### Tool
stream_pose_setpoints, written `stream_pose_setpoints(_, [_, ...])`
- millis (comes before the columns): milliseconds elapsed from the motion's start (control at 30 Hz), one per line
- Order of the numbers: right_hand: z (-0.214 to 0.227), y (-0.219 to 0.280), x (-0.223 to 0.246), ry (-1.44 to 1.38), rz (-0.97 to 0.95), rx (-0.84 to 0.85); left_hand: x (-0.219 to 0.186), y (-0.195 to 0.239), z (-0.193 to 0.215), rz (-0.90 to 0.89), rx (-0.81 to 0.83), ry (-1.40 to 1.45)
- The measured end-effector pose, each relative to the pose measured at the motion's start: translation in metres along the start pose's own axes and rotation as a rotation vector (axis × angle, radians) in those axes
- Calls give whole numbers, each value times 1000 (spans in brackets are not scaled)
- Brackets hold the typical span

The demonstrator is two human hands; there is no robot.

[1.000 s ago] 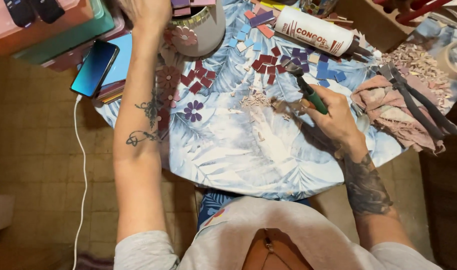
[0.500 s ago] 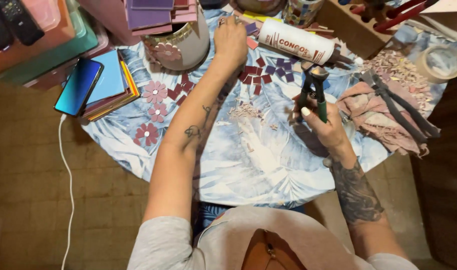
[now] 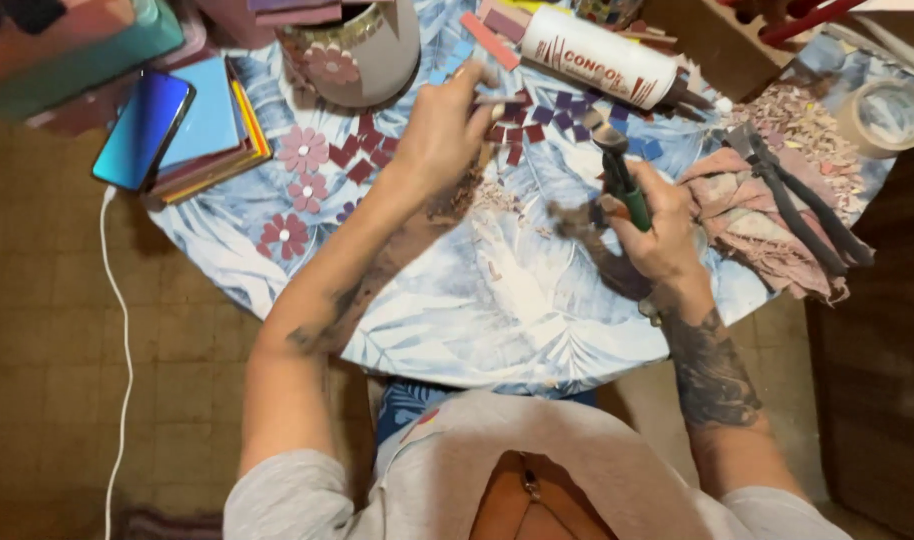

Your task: The person is using a tile nipper to cut small pieces of colored glass or ceramic tiles and arranging them into a mosaic pattern on a table.

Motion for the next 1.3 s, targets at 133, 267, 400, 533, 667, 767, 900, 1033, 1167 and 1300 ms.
stream_pose_setpoints(133, [1,-5,-9,53,-7,54,-17,60,32,267,69,155])
stream_pose_setpoints(267, [-24,-8,-1,171,124,280,3,97,24,555,102,598])
stream_pose_setpoints(400, [-39,-12,24,265,165,473,-1,110,25,577,142,592])
stream_pose_setpoints(533, [-44,-6,12,314,139,536,-3,115,29,575,144,593])
stream_pose_setpoints(667, [-49,-3,-2,357,80,584,-4,118,31,560,130,609])
stream_pose_setpoints(767, [-50,-4,-6,400,69,607,-7,119,31,545,129,609])
stream_pose_setpoints(900, [-50,-3,-4,431,70,629,-9,120,32,540,116,610])
stream_pose_setpoints(1033, [-52,-2,0,429,78,639,-6,124,31,533,101,615])
stream_pose_setpoints(1167, [-53,1,1,431,33,672,-6,125,31,531,109,599])
stream_pose_setpoints(1300, [-52,2,3,432,10,679,-6,125,31,534,111,598])
Point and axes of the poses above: each hand's wrist, its own y-axis away from the middle knuckle, its own z-axis out of the back of the hand, x = y × z, the point moved 9 cm from there along -y, towards the middle knuckle, and after that the axes turned 10 degrees about -x, right-handed, at the moved point
